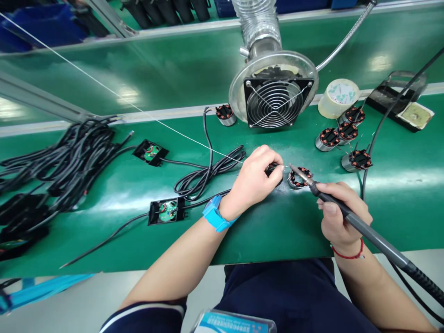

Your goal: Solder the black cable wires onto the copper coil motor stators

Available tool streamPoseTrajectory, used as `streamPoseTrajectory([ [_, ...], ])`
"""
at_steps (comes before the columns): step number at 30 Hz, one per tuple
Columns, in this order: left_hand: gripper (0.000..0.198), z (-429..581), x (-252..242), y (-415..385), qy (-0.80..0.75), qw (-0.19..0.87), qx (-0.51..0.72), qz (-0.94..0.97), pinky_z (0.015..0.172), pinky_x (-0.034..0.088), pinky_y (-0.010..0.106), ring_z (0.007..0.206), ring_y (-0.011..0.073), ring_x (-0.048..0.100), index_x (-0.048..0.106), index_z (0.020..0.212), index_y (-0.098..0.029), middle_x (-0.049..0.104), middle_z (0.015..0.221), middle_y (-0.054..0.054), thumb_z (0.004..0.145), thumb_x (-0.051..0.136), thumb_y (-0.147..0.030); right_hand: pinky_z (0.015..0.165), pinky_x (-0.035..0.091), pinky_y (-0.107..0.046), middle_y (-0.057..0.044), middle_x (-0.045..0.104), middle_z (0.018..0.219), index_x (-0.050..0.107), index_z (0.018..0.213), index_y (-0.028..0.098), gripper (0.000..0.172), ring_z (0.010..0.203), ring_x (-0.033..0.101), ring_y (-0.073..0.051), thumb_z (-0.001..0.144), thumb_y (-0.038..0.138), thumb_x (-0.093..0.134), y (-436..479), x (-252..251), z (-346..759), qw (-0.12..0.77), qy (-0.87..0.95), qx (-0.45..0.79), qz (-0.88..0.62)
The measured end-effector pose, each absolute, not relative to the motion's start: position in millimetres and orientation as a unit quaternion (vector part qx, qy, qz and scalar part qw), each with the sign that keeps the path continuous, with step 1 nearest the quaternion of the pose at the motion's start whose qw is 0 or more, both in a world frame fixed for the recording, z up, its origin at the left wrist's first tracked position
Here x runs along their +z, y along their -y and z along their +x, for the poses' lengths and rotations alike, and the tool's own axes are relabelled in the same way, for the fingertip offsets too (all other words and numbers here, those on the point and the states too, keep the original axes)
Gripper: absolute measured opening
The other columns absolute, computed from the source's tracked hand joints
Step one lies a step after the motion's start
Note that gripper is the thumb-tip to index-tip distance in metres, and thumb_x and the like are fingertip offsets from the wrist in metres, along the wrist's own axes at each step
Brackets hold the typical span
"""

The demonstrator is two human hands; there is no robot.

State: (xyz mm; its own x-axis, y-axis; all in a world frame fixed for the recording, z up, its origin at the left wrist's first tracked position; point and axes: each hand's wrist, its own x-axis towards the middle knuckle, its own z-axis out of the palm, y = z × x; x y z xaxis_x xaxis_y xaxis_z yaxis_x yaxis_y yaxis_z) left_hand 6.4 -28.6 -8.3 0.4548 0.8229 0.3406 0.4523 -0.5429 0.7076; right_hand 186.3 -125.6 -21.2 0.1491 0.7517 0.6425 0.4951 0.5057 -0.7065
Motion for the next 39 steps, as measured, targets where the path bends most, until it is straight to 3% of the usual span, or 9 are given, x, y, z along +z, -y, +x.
streamPoseTrajectory([
  [9, 0.013, 6.7, -9.2, 28.1, -0.398, 0.264, 0.339, 0.811, 0.073, 0.045, 0.028, 0.075, 0.0141, 0.053, 0.058, 0.078, -0.018, 0.057, 0.078, 0.000, 0.084, 0.057, -0.007, 0.052, 0.047, -0.029, -0.002, 0.073, 0.083, 0.072, 0.112, 0.022, 0.022, 0.058, 0.058, -0.014, 0.093, 0.028, 0.063, 126.3, -21.6, 186.9, 0.590, 0.644, 0.105, -0.476],
  [14, 0.012, 6.8, -10.1, 28.0, -0.399, 0.261, 0.340, 0.811, 0.074, 0.045, 0.027, 0.076, 0.0134, 0.053, 0.058, 0.078, -0.018, 0.058, 0.079, 0.000, 0.084, 0.057, -0.006, 0.052, 0.046, -0.029, -0.001, 0.068, 0.075, 0.070, 0.117, 0.024, 0.026, 0.058, 0.055, -0.015, 0.092, 0.027, 0.064, 126.3, -18.6, 185.5, 0.585, 0.640, 0.092, -0.490],
  [19, 0.012, 7.1, -10.7, 28.0, -0.395, 0.260, 0.344, 0.811, 0.075, 0.045, 0.026, 0.077, 0.0129, 0.054, 0.059, 0.078, -0.017, 0.058, 0.079, 0.000, 0.084, 0.058, -0.006, 0.068, 0.057, -0.032, -0.003, 0.073, 0.099, 0.065, 0.129, 0.028, 0.044, 0.077, 0.066, -0.018, 0.087, 0.018, 0.070, 124.0, -23.3, 184.2, 0.556, 0.639, 0.071, -0.527],
  [24, 0.012, 7.1, -11.2, 27.5, -0.388, 0.257, 0.347, 0.814, 0.075, 0.045, 0.025, 0.077, 0.0128, 0.053, 0.059, 0.078, -0.016, 0.057, 0.078, 0.000, 0.084, 0.058, -0.006, 0.079, 0.062, -0.035, -0.004, 0.074, 0.117, 0.050, 0.145, 0.031, 0.056, 0.085, 0.074, -0.019, 0.092, 0.021, 0.066, 124.5, -26.2, 184.7, 0.522, 0.645, 0.100, -0.548],
  [27, 0.012, 7.3, -11.4, 27.2, -0.385, 0.259, 0.348, 0.815, 0.075, 0.044, 0.026, 0.076, 0.0128, 0.053, 0.059, 0.078, -0.016, 0.057, 0.078, 0.000, 0.085, 0.058, -0.007, 0.081, 0.062, -0.035, -0.003, 0.076, 0.111, 0.048, 0.144, 0.030, 0.047, 0.085, 0.076, -0.018, 0.098, 0.022, 0.057, 121.7, -9.9, 184.3, 0.483, 0.661, 0.133, -0.558],
  [31, 0.011, 7.7, -11.1, 27.1, -0.383, 0.259, 0.350, 0.815, 0.075, 0.044, 0.026, 0.075, 0.0130, 0.052, 0.059, 0.078, -0.017, 0.057, 0.078, 0.000, 0.085, 0.057, -0.007, 0.085, 0.059, -0.038, -0.003, 0.077, 0.107, 0.058, 0.127, 0.027, 0.030, 0.095, 0.075, -0.021, 0.098, 0.021, 0.053, 106.5, 15.5, 182.7, 0.390, 0.705, 0.124, -0.580],
  [35, 0.011, 8.0, -10.9, 27.5, -0.384, 0.259, 0.348, 0.815, 0.074, 0.044, 0.026, 0.074, 0.0129, 0.051, 0.058, 0.078, -0.016, 0.057, 0.078, 0.000, 0.084, 0.057, -0.007, 0.089, 0.057, -0.043, -0.006, 0.074, 0.116, 0.052, 0.130, 0.026, 0.038, 0.104, 0.073, -0.024, 0.092, 0.018, 0.053, 88.1, 8.5, 179.5, 0.364, 0.699, 0.154, -0.597],
  [39, 0.012, 8.6, -10.1, 27.9, -0.383, 0.264, 0.349, 0.813, 0.071, 0.042, 0.026, 0.073, 0.0126, 0.050, 0.058, 0.076, -0.016, 0.055, 0.076, 0.000, 0.084, 0.056, -0.008, 0.093, 0.055, -0.043, -0.003, 0.076, 0.111, 0.048, 0.131, 0.027, 0.043, 0.100, 0.073, -0.021, 0.090, 0.015, 0.050, 80.8, -16.7, 175.2, 0.383, 0.681, 0.208, -0.589],
])
